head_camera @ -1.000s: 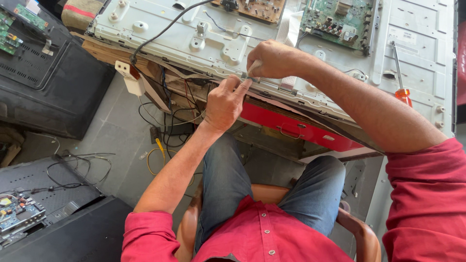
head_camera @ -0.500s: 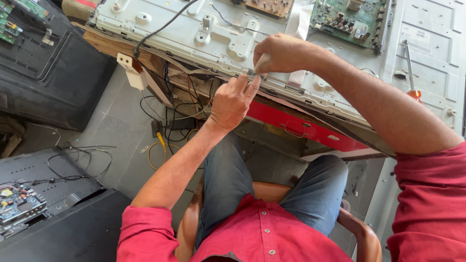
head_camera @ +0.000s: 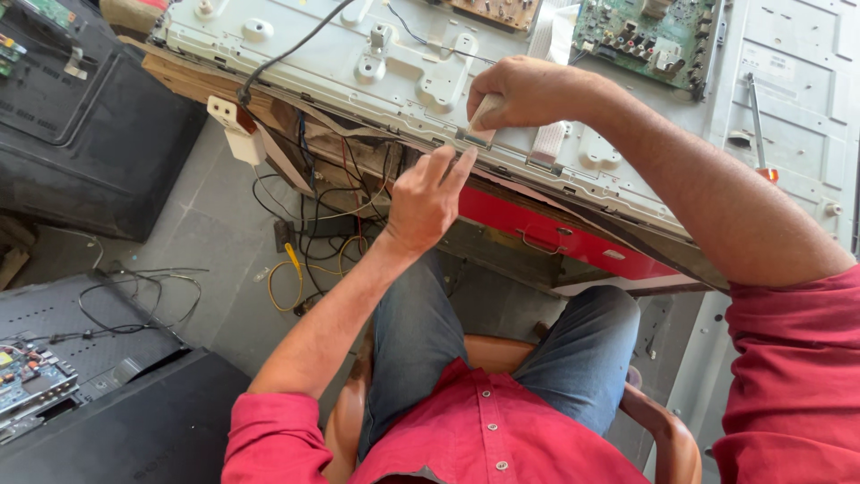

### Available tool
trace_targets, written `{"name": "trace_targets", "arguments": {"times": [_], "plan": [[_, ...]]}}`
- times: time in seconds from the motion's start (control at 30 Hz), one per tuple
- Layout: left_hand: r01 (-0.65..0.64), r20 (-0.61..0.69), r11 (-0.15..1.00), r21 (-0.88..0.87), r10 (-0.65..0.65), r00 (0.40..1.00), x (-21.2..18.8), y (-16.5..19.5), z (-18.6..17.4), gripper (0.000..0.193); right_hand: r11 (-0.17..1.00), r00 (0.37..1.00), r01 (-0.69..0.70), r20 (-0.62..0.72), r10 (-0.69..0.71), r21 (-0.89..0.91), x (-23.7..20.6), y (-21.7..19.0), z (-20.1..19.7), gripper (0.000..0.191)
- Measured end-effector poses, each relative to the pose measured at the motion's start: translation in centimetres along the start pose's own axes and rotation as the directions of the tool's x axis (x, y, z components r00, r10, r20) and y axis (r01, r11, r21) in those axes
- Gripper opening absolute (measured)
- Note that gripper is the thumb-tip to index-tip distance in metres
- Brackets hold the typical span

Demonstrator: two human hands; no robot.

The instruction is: The person works on the back of a disassembled television, repeatedly connecting and disconnecting a ribbon cable to a circuit board. They also briefly handle a smartphone that is connected to the device.

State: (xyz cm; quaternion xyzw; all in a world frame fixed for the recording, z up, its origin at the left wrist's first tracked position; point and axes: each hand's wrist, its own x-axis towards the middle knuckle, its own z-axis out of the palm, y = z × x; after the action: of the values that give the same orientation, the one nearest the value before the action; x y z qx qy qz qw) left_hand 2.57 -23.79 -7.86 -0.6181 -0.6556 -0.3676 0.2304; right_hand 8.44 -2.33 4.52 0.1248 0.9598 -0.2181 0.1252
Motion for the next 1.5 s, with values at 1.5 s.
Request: {"name": "trace_targets", "arguments": {"times": [1.5], "plan": [[0.222,0.525,0.96,-0.169,-0.103,0.845,6.7,-3.4,-2.1,0.011,0.998,0.999,0.034,0.024,-0.032,-0.06,0.7,-0.1,-0.1,0.034]]}}
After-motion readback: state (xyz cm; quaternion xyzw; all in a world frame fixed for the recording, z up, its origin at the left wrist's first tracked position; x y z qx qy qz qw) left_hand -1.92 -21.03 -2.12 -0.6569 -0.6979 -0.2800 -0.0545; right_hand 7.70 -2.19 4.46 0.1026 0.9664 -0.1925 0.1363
